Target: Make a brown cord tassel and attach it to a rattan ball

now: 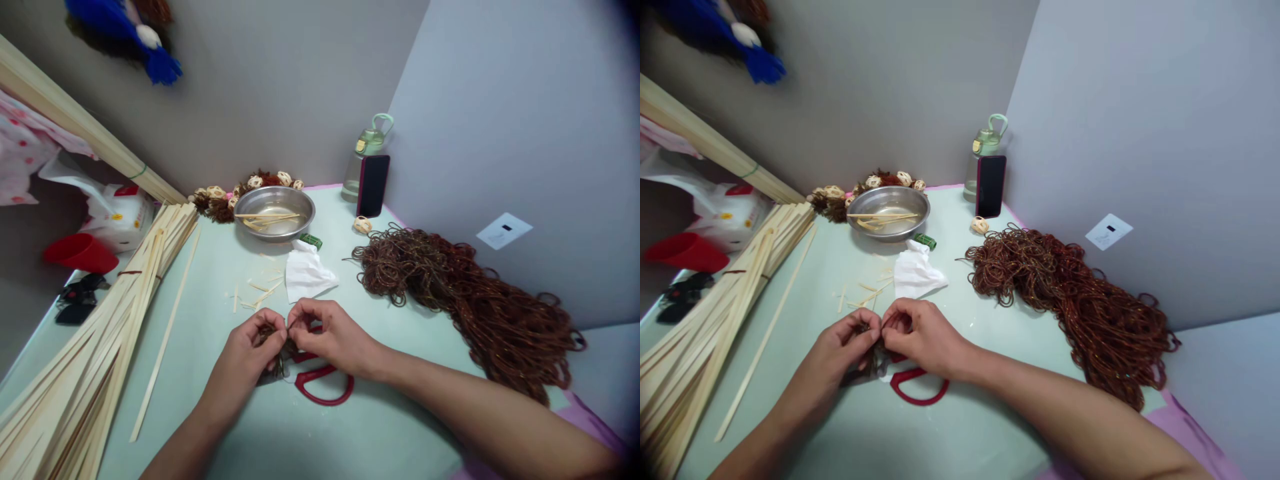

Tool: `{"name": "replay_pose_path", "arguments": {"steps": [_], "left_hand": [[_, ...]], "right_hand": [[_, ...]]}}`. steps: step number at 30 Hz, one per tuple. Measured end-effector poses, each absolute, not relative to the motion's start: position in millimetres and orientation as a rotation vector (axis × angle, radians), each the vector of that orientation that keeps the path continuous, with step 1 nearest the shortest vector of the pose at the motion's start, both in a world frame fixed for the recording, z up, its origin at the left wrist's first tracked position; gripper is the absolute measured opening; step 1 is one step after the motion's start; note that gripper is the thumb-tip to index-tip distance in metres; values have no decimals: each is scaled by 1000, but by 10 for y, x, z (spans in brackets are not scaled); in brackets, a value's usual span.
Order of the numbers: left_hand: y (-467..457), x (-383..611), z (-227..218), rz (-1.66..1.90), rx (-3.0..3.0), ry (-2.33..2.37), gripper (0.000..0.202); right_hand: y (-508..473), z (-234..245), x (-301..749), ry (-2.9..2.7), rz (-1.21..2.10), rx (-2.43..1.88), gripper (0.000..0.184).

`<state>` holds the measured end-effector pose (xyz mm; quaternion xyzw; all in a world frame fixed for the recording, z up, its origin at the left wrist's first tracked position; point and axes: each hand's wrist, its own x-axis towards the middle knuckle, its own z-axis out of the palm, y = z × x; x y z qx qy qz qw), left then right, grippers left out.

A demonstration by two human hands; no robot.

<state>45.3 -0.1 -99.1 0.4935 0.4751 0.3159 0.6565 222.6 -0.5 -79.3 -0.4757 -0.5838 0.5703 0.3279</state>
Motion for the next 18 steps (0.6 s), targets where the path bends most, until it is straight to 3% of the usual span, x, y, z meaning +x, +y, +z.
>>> {"name": "replay_pose_path", "arguments": {"steps": [18], "left_hand": [[-1, 447, -916, 799, 956, 982, 15]], "right_hand": [[2, -803, 2221, -1461, 1551, -1210, 3]]}}
